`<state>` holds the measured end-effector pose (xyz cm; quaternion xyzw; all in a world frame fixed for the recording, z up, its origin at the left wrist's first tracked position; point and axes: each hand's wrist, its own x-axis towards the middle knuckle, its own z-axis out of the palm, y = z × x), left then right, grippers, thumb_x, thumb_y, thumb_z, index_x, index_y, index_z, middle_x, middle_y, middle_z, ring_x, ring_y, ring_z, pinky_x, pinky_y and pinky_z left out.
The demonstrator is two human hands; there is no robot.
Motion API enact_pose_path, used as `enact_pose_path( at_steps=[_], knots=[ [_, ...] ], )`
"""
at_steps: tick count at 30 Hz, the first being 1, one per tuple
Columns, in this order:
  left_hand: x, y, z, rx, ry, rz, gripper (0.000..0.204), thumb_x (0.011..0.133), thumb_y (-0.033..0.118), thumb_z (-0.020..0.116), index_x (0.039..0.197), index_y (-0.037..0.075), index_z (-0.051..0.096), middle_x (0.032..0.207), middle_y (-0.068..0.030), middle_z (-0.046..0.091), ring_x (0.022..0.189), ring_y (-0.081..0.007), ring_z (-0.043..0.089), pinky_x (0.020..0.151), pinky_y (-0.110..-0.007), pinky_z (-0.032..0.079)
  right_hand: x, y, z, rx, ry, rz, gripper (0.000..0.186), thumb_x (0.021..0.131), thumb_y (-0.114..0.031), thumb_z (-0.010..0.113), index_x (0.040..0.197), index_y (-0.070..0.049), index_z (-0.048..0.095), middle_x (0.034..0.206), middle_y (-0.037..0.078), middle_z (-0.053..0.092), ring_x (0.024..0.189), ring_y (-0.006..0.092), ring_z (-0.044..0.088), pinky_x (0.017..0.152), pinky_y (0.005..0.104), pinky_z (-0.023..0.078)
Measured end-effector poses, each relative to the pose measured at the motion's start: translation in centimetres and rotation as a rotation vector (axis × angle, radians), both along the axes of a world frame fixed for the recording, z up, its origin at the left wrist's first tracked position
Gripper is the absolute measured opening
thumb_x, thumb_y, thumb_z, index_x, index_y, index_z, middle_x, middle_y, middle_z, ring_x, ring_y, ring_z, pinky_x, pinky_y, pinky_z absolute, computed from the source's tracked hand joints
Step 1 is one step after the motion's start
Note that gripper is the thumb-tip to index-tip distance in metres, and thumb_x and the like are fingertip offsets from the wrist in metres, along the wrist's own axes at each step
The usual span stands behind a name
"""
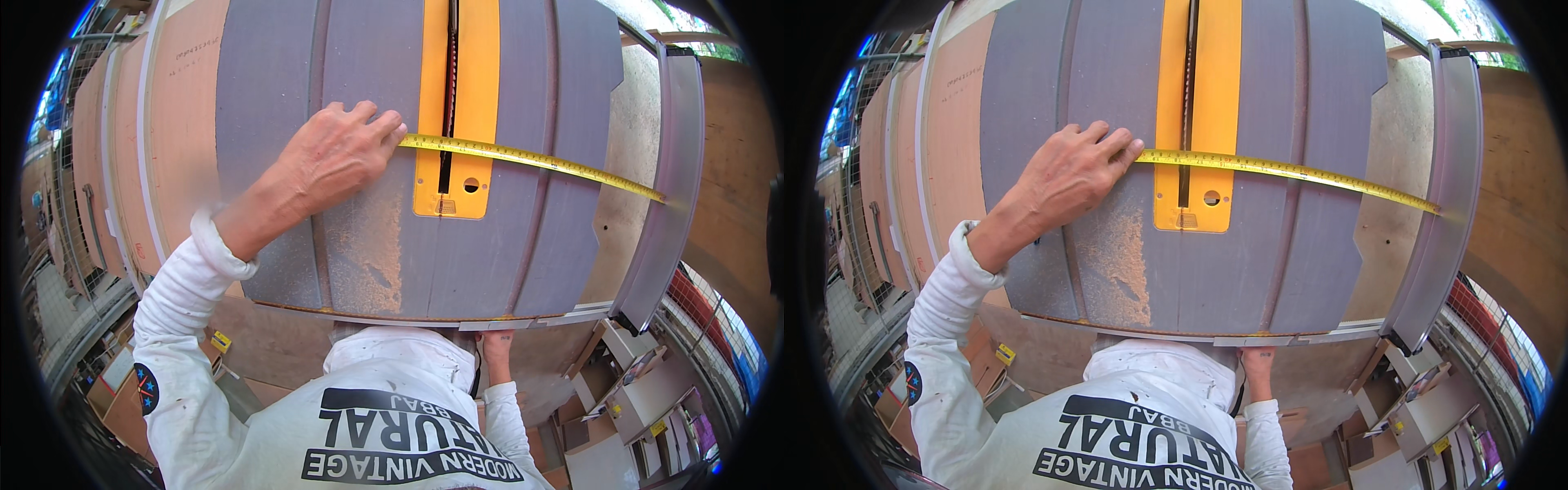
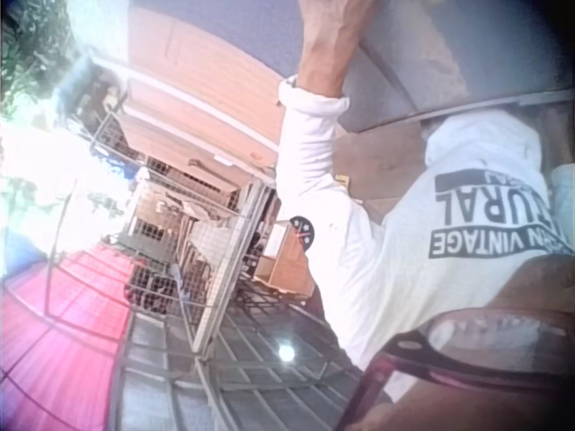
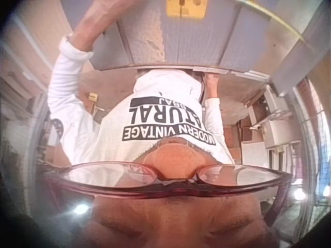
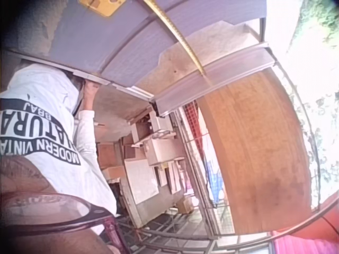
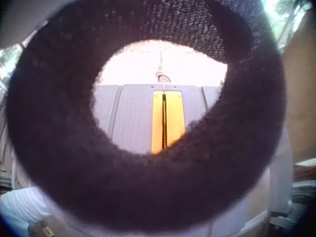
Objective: The person measures a table saw surface with a tape measure and marks it with a pencil. They then position a thin wooden strip on the saw and appear to prepare for cutting.
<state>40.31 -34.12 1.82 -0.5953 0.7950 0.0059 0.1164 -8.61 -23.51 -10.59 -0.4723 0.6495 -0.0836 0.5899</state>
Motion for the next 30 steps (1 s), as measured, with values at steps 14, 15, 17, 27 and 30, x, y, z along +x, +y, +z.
enact_pose_path(
  at_steps=[14,15,17,27,30],
  knots=[
    [0.1,0.0,-0.2,0.002,-0.003,-0.004,0.038,0.097,0.013,0.060,0.133,0.004,0.065,0.103,-0.0039,0.058,0.092,-0.0152,0.058,0.068,-0.027,0.050,0.4,0.1,0.1,0.040,-0.055,-0.102,0.005,0.081,-0.004,0.067,0.080,-0.002,0.062,0.065,0.007,0.062,0.053,0.0182,0.061,0.047,0.0333,0.046],
    [0.1,0.0,-0.2,0.003,-0.003,-0.005,0.038,0.097,0.013,0.060,0.133,0.004,0.065,0.103,-0.0040,0.058,0.092,-0.0152,0.058,0.068,-0.027,0.050,0.3,0.1,0.1,0.036,-0.054,-0.097,0.006,0.081,-0.004,0.067,0.081,-0.002,0.062,0.065,0.006,0.062,0.053,0.0180,0.061,0.047,0.0333,0.046],
    [0.1,0.1,-0.2,0.007,-0.004,-0.008,0.038,0.097,0.013,0.060,0.134,0.004,0.064,0.103,-0.0041,0.058,0.092,-0.0151,0.057,0.068,-0.027,0.050,0.4,0.1,0.1,0.031,-0.051,-0.086,0.006,0.082,-0.005,0.068,0.081,-0.003,0.062,0.065,0.006,0.062,0.052,0.0177,0.060,0.047,0.0331,0.046],
    [0.0,0.0,0.0,0.015,0.005,-0.003,0.038,0.095,0.012,0.061,0.132,0.004,0.065,0.104,-0.0033,0.057,0.092,-0.0153,0.058,0.069,-0.028,0.050,-1.3,0.8,-1.3,-0.017,-0.034,0.036,0.013,0.083,-0.004,0.070,0.092,-0.003,0.060,0.072,0.006,0.061,0.055,0.0178,0.059,0.047,0.0327,0.045],
    [0.2,0.0,0.0,0.000,0.016,-0.008,0.038,0.095,0.012,0.061,0.132,0.004,0.065,0.104,-0.0035,0.058,0.091,-0.0152,0.058,0.068,-0.028,0.050,0.8,-0.2,0.5,0.022,-0.028,-0.068,0.008,0.081,-0.004,0.067,0.077,-0.001,0.061,0.063,0.007,0.061,0.052,0.0188,0.060,0.047,0.0342,0.046]
  ],
)
